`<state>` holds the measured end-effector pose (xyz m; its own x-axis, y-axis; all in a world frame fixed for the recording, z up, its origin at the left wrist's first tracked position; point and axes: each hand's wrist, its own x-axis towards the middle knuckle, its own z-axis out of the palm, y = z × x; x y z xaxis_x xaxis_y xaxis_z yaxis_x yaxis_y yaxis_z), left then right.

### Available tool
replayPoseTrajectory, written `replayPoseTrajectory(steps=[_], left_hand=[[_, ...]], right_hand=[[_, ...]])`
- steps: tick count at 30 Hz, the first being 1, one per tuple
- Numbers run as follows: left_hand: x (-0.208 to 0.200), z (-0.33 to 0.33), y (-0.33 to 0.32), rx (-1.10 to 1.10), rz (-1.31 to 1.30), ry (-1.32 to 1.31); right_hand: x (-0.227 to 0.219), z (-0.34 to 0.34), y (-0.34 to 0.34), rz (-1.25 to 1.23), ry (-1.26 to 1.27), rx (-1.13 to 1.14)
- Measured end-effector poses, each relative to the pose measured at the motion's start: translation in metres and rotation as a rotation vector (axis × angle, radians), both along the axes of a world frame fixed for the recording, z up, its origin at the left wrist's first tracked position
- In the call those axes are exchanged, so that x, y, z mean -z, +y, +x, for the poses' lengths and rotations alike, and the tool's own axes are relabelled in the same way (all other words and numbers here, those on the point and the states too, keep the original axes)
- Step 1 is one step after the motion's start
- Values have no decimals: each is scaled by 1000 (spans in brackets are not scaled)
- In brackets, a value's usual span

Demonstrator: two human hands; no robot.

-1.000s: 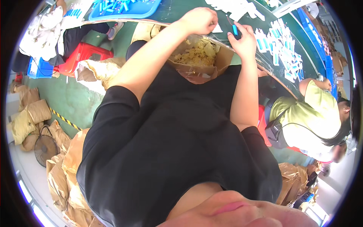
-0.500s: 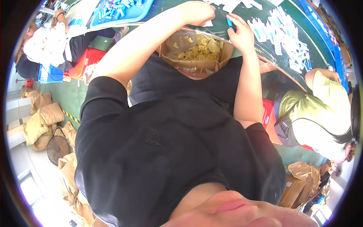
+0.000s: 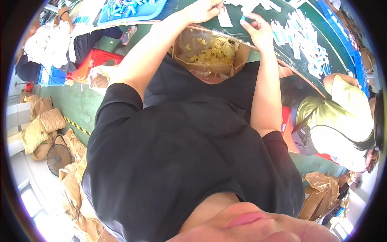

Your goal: Assembling small blue plastic components into white holders on a factory production line.

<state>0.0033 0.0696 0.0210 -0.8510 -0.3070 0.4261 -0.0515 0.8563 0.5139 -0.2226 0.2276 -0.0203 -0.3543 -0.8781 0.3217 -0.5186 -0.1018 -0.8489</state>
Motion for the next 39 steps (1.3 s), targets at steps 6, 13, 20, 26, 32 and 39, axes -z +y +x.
replayPoseTrajectory(steps=[6, 13, 20, 26, 32, 39], left_hand=[[23, 31, 13, -189, 72, 515], [58, 80, 113, 195, 894, 254], [212, 81, 102, -634, 344, -66], [218, 74, 99, -634, 248, -359], [189, 70, 123, -258, 18, -113], [85, 43, 154, 2, -246, 335]], right_hand=[[-7, 19, -31, -128, 57, -342], [1, 10, -29, -51, 216, -331], [-7, 22, -29, -3, 193, -382], [4, 14, -27, -113, 426, -367], [-3, 24, -21, -131, 375, -355], [-7, 22, -6, -286, 304, -217]])
